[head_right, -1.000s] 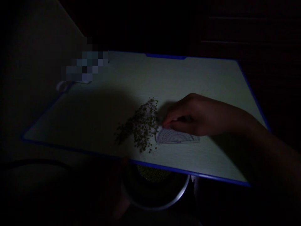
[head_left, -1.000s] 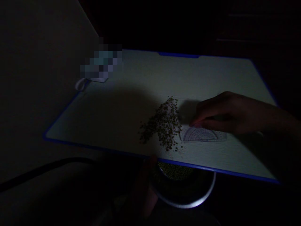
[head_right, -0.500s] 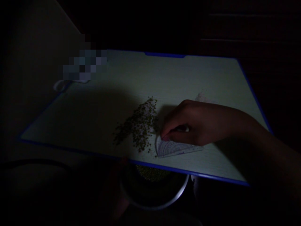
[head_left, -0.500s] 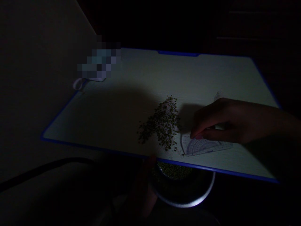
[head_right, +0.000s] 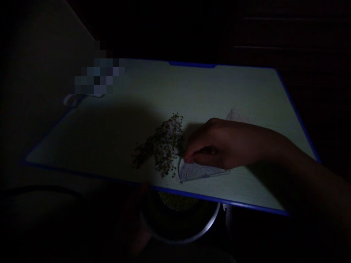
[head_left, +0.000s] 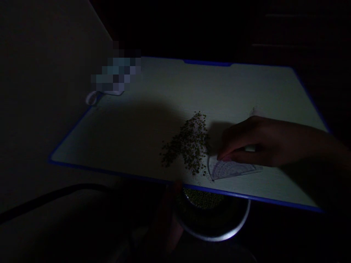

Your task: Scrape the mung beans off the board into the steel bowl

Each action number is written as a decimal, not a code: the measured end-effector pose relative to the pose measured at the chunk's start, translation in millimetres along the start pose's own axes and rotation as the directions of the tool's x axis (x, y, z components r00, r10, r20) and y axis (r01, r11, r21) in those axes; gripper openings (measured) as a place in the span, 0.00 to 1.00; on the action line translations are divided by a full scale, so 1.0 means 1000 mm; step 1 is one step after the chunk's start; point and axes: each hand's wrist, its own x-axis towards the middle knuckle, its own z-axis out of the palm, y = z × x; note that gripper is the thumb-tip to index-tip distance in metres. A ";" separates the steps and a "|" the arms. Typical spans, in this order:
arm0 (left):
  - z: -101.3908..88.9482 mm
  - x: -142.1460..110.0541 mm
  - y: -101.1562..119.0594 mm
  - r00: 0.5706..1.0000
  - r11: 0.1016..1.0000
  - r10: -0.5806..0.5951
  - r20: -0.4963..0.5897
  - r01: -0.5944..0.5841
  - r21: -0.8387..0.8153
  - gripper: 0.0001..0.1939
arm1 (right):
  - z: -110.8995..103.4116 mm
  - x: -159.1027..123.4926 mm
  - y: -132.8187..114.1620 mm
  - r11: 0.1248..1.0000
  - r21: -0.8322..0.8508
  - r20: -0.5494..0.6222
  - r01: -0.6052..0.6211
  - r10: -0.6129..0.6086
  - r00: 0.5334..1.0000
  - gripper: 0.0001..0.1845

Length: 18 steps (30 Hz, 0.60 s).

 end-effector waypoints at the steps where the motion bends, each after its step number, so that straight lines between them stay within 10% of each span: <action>1: 0.001 -0.001 0.001 1.000 1.000 -0.009 0.007 0.009 -0.005 0.16 | 0.001 0.000 0.000 1.000 0.017 0.018 -0.003 0.003 1.000 0.14; 18: -0.005 0.000 0.002 0.998 0.999 -0.053 0.018 0.053 0.001 0.10 | 0.004 0.003 -0.002 0.998 0.062 0.048 -0.004 0.001 0.999 0.14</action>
